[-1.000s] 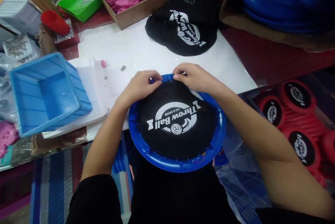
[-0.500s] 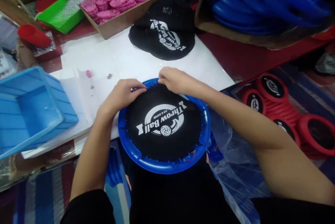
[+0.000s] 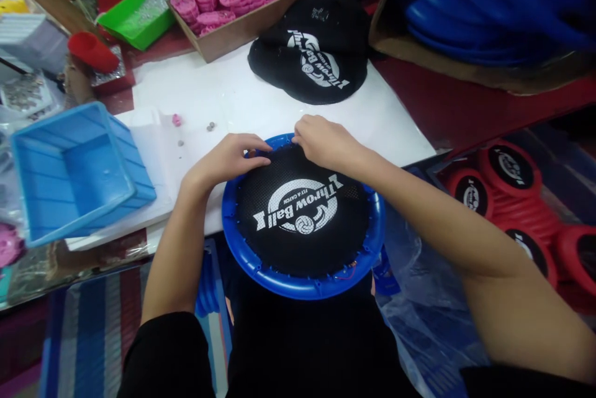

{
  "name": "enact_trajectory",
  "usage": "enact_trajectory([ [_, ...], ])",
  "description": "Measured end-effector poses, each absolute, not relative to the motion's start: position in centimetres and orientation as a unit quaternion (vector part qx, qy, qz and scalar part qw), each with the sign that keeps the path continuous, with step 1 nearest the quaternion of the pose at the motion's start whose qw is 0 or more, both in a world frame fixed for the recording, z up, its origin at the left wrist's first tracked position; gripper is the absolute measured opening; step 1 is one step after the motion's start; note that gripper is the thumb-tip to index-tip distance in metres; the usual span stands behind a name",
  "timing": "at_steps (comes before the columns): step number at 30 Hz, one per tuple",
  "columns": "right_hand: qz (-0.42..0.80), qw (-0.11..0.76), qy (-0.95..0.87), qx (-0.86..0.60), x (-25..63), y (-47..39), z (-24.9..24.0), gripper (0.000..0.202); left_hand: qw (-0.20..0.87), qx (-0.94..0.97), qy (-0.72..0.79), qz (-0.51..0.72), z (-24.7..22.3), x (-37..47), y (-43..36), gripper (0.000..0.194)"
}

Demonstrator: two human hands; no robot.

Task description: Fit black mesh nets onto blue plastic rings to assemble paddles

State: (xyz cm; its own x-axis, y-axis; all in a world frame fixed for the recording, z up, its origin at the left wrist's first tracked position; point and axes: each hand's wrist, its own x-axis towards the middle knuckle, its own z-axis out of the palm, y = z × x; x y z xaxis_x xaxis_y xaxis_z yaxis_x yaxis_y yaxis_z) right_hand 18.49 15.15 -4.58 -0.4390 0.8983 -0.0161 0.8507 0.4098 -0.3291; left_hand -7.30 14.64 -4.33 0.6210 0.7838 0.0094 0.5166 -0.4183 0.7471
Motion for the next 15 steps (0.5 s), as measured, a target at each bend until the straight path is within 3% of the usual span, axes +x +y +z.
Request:
enact_trajectory([
  [7,0.096,0.185,-0.849,-0.485,21.5,9.7,-4.2,0.030,0.334,0.820,0.439,0.156,-3.4,-8.3,14.4,0.027],
  [11,0.101,0.162,-0.864,-0.466,23.3,7.4,-5.1,0.027,0.320,0.827,0.455,0.084,-2.1,-9.7,14.4,0.032],
  [15,0.141,0.160,-0.877,-0.430,24.2,8.2,-5.8,0.028,0.379,0.801,0.464,-0.014,-0.8,-10.6,14.4,0.048],
])
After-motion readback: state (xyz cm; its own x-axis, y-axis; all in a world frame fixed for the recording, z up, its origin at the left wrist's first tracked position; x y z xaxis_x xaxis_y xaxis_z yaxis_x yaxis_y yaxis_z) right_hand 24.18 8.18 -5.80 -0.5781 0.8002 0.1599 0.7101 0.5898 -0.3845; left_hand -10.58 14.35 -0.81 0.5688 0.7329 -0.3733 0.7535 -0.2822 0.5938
